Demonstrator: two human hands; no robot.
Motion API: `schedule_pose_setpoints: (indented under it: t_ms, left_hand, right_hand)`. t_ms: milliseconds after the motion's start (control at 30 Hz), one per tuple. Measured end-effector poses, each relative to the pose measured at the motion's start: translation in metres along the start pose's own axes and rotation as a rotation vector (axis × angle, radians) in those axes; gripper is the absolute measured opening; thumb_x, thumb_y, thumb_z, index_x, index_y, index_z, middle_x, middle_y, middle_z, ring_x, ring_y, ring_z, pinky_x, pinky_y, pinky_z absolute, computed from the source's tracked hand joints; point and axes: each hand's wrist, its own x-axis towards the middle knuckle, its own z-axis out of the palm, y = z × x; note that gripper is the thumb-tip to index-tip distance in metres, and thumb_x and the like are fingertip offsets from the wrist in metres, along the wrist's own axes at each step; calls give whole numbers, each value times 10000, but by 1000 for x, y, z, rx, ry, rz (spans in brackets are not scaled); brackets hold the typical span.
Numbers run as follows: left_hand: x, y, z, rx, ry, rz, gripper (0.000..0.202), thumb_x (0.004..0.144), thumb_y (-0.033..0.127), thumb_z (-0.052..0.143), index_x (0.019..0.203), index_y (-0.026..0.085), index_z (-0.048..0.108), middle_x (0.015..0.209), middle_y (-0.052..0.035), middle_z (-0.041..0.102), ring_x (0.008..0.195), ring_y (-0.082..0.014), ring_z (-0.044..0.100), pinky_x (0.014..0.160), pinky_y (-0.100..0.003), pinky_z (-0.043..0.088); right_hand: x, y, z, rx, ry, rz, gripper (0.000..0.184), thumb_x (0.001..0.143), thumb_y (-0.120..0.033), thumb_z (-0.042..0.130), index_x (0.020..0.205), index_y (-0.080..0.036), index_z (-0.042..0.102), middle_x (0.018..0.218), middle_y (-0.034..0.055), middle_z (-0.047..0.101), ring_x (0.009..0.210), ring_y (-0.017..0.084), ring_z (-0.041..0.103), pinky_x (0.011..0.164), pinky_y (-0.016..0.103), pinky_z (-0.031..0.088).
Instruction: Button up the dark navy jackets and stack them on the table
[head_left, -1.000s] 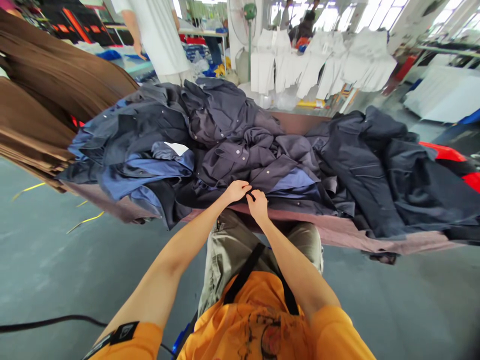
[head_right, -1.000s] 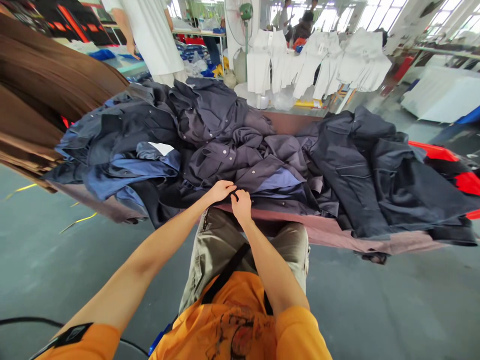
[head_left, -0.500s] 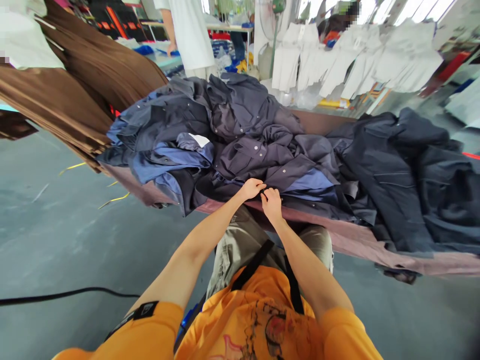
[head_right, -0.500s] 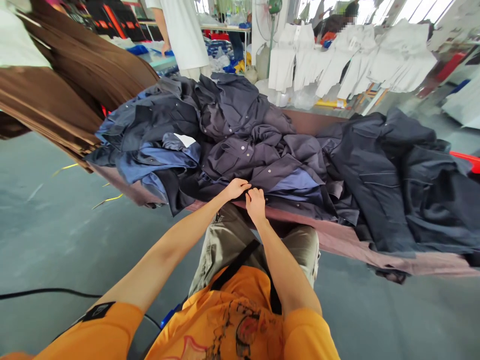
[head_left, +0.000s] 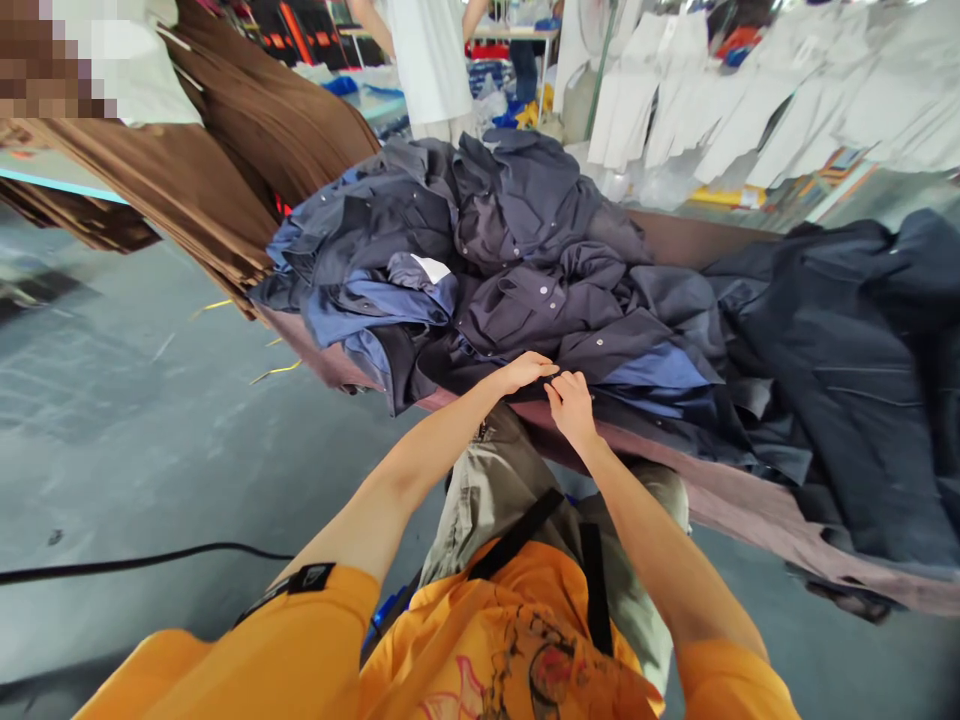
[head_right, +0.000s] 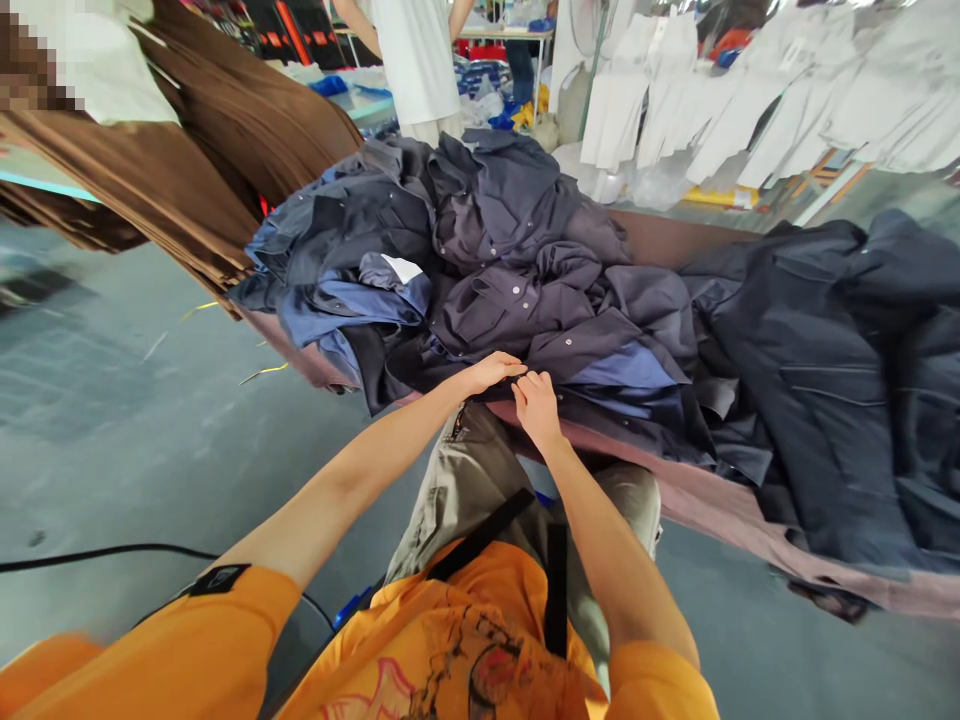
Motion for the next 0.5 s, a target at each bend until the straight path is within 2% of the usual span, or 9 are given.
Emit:
schedule_pose_setpoints:
  t_ms: [100, 200, 267, 333, 400, 467, 500]
  left_hand:
    - [5, 14, 16, -89, 32, -10, 509, 784, 627, 630, 598, 184, 463, 519, 58, 332, 513, -91, 318, 525, -261, 263]
    - [12, 36, 26, -129, -50, -21, 492, 790, 599, 672, 623, 174, 488, 526, 63, 327, 499, -82, 297, 505, -255, 244]
    - [19, 52, 22, -47, -89, 24, 458, 807, 564, 675, 644, 158, 538, 563, 47, 396, 539, -92, 356, 530, -251, 279]
    - [26, 66, 11, 87, -34, 111, 435, 840, 539, 645, 667, 145, 582, 616, 27, 471, 610, -110, 422, 582, -253, 317]
    - [32, 78, 1, 165, 87, 202, 430, 873, 521, 617, 679, 137, 597, 653, 15, 514, 659, -120, 457, 627, -257, 337]
    - [33, 86, -1, 177, 202, 274, 433, 903, 517, 592, 694, 137, 596, 672, 9, 536, 678, -124, 479, 660, -257, 363]
    - [31, 90, 1, 183, 224, 295, 442, 914, 525, 581, 698, 140, 594, 673, 8, 541, 678, -125, 488, 669, -257, 376]
  right_hand:
    - [-7, -9, 3, 38, -57, -66, 316, 998, -234, 481, 705, -224, 596, 772, 59, 565, 815, 235, 476, 820, 375, 442]
    - [-10, -10, -4, 16, -54, -25, 248, 1013, -262, 471, 910, -215, 691, 886, 86, 616, 894, 259, 492, 867, 405, 456]
    - [-10, -4, -16, -13, -89, -12, 213, 1005, -305, 512, 1048, -224, 705, 956, 94, 638, 952, 277, 507, 929, 451, 449]
    - [-10, 4, -33, -11, -157, -37, 224, 982, -337, 573, 1142, -236, 692, 1038, 93, 657, 1018, 286, 528, 1010, 490, 428]
    - [-14, 14, -50, 8, -202, -67, 278, 976, -331, 588, 1226, -233, 660, 1152, 99, 660, 1095, 285, 545, 1079, 510, 401]
    - [-22, 26, -67, 4, -205, -65, 307, 988, -306, 562, 1274, -220, 634, 1224, 107, 654, 1142, 279, 559, 1113, 516, 389]
    - [-28, 34, -74, -7, -194, -46, 303, 994, -293, 545, 1273, -216, 633, 1229, 108, 657, 1148, 274, 568, 1121, 517, 388]
